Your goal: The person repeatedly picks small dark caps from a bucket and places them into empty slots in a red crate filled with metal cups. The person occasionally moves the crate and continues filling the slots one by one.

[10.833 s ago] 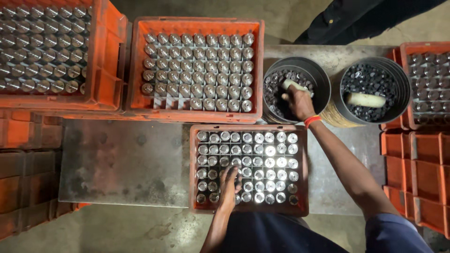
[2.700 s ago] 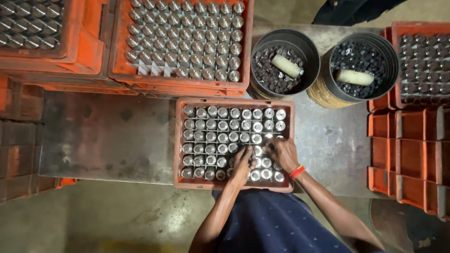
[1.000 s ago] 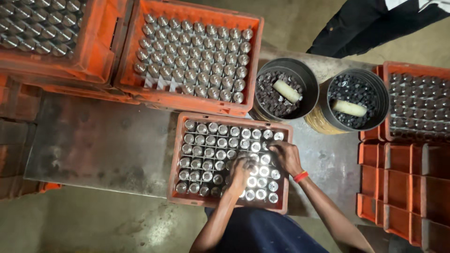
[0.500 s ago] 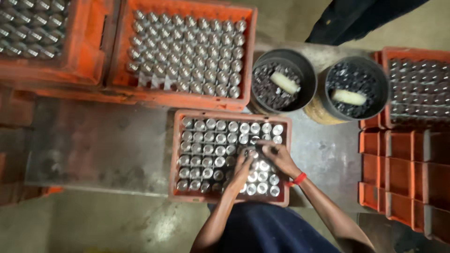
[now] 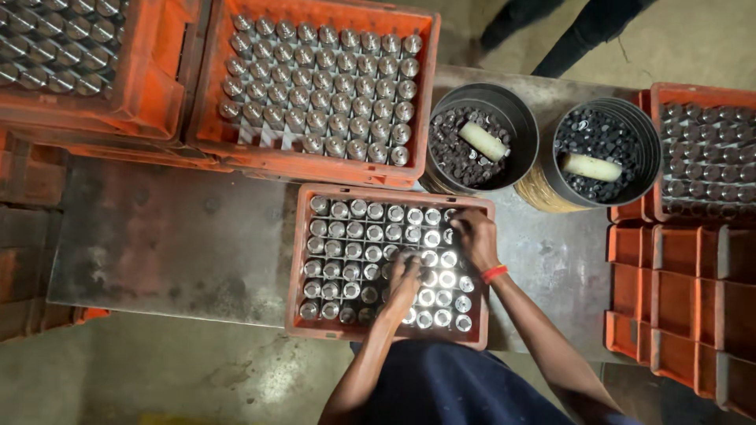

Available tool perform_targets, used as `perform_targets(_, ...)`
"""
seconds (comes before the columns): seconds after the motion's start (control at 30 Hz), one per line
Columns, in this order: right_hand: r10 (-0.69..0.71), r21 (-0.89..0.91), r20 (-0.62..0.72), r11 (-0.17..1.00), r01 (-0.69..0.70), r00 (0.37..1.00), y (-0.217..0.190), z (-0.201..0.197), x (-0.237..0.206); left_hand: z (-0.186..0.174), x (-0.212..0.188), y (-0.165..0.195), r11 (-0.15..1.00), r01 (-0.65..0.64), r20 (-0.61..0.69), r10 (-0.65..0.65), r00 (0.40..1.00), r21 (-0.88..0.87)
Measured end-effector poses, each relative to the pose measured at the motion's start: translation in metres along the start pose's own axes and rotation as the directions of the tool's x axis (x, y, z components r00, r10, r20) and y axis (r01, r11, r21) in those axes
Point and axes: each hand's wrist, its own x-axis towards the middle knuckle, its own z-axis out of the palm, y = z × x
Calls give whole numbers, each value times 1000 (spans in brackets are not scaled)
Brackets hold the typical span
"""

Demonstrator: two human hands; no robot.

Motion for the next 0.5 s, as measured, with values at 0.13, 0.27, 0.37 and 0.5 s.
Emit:
perform_targets(0.13,173,-17,-45,985,-174,984,-11,7,22,-6,-1,3,996,91,-89,-92,992,-17)
perform_targets(0.27,329,150,-98,938,-313,939,-9,1,5,-3,-5,12,975,12,-89,9,996,223)
perform_targets(0.37,515,271,260,773,-573,817,-8,-9,-47,11,-15,13,935,44,-42,-31,999,353)
perform_targets(0.5,436,389,493,664,-639,753,-4,-14,-118,32,-30,5,906,102,61,-139,988,411)
